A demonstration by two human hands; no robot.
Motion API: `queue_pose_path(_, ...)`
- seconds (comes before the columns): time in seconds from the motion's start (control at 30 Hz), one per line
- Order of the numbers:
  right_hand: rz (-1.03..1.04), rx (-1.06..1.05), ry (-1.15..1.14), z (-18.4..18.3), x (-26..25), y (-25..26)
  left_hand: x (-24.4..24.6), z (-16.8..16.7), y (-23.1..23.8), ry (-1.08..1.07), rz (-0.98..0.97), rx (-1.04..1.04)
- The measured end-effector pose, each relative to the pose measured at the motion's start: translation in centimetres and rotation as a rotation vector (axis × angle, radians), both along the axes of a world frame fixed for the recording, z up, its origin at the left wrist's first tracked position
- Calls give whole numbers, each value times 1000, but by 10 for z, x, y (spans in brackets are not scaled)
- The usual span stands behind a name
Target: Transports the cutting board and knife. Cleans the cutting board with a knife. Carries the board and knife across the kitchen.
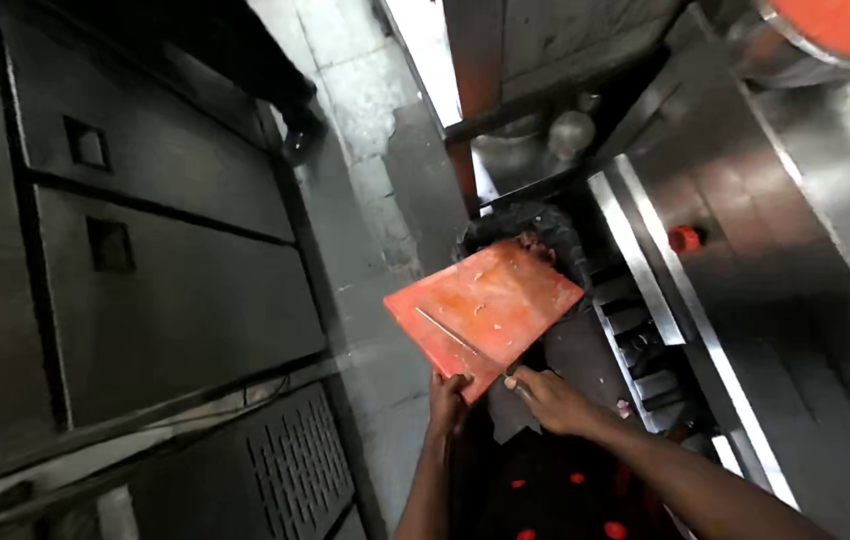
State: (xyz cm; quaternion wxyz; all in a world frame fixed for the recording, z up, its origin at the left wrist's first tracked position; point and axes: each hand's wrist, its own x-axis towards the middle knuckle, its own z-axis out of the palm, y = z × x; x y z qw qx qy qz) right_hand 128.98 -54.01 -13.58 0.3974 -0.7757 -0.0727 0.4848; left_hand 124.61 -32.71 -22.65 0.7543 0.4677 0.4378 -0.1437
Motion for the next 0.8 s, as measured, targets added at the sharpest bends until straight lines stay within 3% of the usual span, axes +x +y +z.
queue_pose_path(0.13, 227, -34, 19, -19, 24, 14, 3, 1, 1, -5, 6, -22)
queue_pose_path(0.27, 293, -97, 38, -36, 32, 6, 3, -1, 2, 29, 36, -22)
queue_pose_path(0.53, 40, -461, 36, -151, 99, -79, -4, -11, 5, 34, 56, -39)
queue_pose_path(0.63, -57, -478, 35, -136, 107, -72, 4, -7, 8, 48, 13, -36)
queue_pose_path(0.7, -84, -342, -7, -108, 89, -42, 5, -10, 13, 69, -20, -36)
queue_pose_path(0.8, 56, -72, -11, -69, 59, 11, 2, -17, 21, 72, -41, -72)
